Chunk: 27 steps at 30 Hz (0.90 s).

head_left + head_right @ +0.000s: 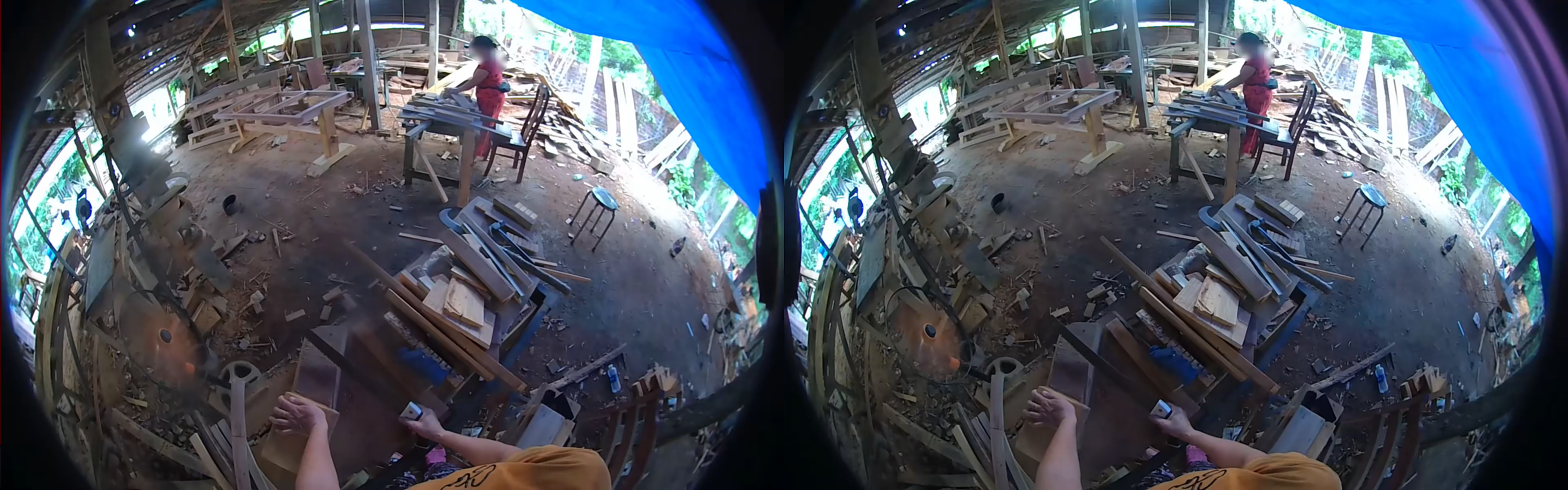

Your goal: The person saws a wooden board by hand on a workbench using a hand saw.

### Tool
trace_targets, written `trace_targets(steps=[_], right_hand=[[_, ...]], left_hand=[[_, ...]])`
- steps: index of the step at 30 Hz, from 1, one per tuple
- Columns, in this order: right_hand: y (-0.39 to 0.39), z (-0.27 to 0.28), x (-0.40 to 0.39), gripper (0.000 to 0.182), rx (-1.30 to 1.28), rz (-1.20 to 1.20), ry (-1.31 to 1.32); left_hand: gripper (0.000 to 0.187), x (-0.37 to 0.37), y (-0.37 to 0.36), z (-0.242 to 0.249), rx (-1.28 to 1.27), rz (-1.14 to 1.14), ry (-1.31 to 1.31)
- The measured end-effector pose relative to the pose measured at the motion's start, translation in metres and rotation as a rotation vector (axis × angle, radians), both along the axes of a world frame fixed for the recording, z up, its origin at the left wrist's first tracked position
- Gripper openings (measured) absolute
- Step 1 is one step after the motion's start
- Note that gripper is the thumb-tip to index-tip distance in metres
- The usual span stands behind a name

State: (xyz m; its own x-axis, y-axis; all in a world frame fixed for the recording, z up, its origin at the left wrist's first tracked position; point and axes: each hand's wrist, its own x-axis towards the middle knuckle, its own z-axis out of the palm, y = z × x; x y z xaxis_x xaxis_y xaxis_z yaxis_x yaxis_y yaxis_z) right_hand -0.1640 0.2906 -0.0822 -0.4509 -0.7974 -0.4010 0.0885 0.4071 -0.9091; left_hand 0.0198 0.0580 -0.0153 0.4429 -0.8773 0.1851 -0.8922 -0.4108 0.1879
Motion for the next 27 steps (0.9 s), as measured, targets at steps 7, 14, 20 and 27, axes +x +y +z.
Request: trace_targets(steps=[7,14,20,27], right_hand=[[-0.001,-0.010,0.003,0.038,-0.091,-0.034,0.230],[-0.003,-0.010,0.007,0.043,-0.076,-0.055,0.274],[-0.008,-0.017,0.017,0.044,-0.084,-0.089,0.256],[-0.006,-0.021,0.017,0.038,-0.106,-0.114,0.189]], left_hand=[[0.039,0.000,0.001,0.003,0.041,0.013,0.001],[0.040,0.003,-0.003,-0.008,0.042,0.023,-0.047],[0.039,-0.003,0.002,0.007,0.011,0.049,-0.020],[0.039,0.000,0.000,0.000,-0.022,0.011,-0.048]])
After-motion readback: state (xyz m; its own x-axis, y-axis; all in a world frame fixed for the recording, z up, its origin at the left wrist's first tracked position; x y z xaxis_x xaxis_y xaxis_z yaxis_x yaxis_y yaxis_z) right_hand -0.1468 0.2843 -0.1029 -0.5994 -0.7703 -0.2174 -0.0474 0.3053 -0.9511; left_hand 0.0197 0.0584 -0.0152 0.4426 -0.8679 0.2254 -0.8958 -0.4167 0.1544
